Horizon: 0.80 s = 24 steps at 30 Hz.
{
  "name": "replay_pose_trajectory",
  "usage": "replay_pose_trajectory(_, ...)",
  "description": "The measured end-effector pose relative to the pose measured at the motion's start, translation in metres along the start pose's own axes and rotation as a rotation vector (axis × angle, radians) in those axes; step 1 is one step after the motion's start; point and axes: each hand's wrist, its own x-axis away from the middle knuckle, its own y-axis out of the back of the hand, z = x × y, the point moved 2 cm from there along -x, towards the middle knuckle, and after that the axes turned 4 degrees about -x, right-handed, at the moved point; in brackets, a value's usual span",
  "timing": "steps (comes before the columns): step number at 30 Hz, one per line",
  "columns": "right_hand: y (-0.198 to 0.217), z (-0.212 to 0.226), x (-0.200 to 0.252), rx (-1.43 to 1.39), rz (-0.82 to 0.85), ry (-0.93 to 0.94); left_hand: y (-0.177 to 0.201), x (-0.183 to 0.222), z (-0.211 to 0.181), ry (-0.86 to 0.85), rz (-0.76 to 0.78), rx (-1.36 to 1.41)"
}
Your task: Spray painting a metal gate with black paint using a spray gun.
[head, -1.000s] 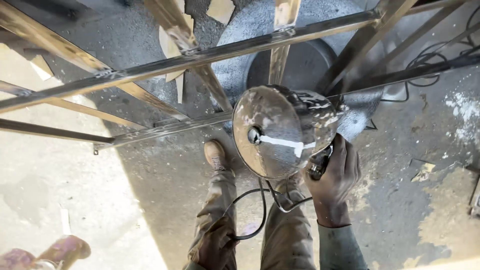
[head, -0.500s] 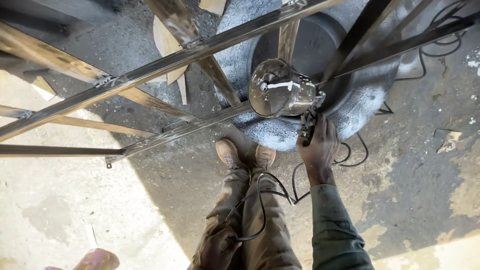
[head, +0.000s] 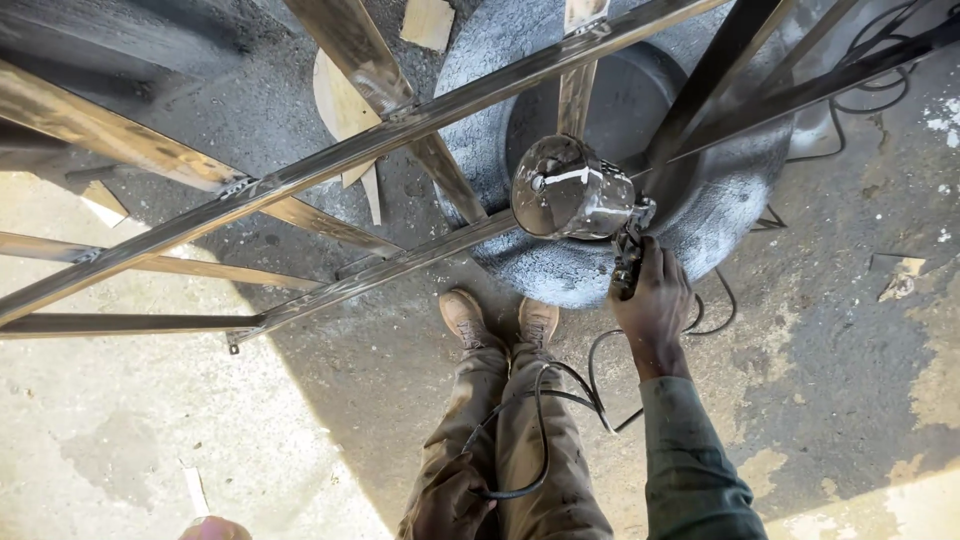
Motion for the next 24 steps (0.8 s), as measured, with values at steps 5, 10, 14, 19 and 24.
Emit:
replay_pose_trajectory(5,0.060,0.029,-0.016,0.033,-0.180,0.132,-0.004,-0.003,0.002,0.022,0.027,0.052)
replay_pose_trajectory(10,0.105,0.062,-0.042,0.029,-0.380,0.226,-0.019,-0.005,0.003,0.004,-0.043,0.100)
replay_pose_trajectory(14,0.141,0.092,-0.054,-0.086,-0.440,0.271,-0.015,-0.007,-0.009,0.029,-0.048,0.034)
replay_pose_trajectory(19,0.091,0.053,-0.041,-0.047,-0.436,0.216,-0.028,-0.012,-0.001,0.053,0.013,0.051)
replay_pose_trajectory(24,0.037,0.014,-0.013,-0.060,-0.276,0.162,-0.020,-0.015,-0.012,0.137,0.043,0.032)
